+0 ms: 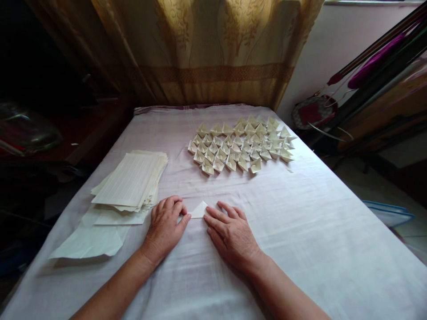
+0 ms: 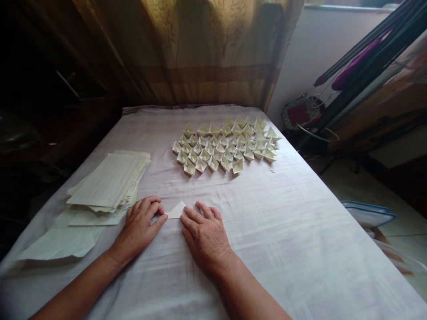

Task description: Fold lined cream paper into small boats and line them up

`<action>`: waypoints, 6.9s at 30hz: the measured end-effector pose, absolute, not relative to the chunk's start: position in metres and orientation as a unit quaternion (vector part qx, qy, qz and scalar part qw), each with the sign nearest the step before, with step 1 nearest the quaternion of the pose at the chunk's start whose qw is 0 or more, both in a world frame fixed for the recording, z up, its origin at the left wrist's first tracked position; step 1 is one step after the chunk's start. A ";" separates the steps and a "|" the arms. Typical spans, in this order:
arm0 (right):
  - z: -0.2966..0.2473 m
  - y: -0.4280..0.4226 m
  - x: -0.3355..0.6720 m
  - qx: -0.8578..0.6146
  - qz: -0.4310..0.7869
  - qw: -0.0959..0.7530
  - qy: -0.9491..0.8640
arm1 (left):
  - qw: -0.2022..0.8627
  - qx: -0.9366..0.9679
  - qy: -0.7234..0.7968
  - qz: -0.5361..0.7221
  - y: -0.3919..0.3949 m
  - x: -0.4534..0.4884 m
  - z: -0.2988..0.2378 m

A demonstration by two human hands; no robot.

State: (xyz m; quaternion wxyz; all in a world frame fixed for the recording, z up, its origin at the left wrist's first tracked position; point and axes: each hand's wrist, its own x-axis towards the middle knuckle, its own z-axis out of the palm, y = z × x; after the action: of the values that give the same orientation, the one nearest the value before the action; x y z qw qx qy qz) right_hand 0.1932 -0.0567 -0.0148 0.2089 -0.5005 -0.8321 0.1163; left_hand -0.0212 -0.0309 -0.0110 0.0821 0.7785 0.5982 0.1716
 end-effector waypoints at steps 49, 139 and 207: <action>-0.006 -0.048 0.190 -0.431 0.023 0.406 -0.806 | 0.201 0.804 0.437 0.350 -0.042 -0.008 -0.007; 0.000 -0.044 0.178 -0.461 0.660 0.432 -0.407 | 0.646 0.325 0.563 0.401 -0.039 0.008 0.007; -0.023 -0.021 0.193 -0.626 0.119 0.305 -0.707 | 0.136 0.772 0.614 0.089 -0.003 -0.011 0.011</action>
State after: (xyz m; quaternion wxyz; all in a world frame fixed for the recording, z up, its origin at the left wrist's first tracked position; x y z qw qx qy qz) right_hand 0.1927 -0.0206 -0.0228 0.3050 -0.6264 -0.7074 0.1191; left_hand -0.0113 -0.0030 0.0107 0.1365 0.7722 0.6141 0.0889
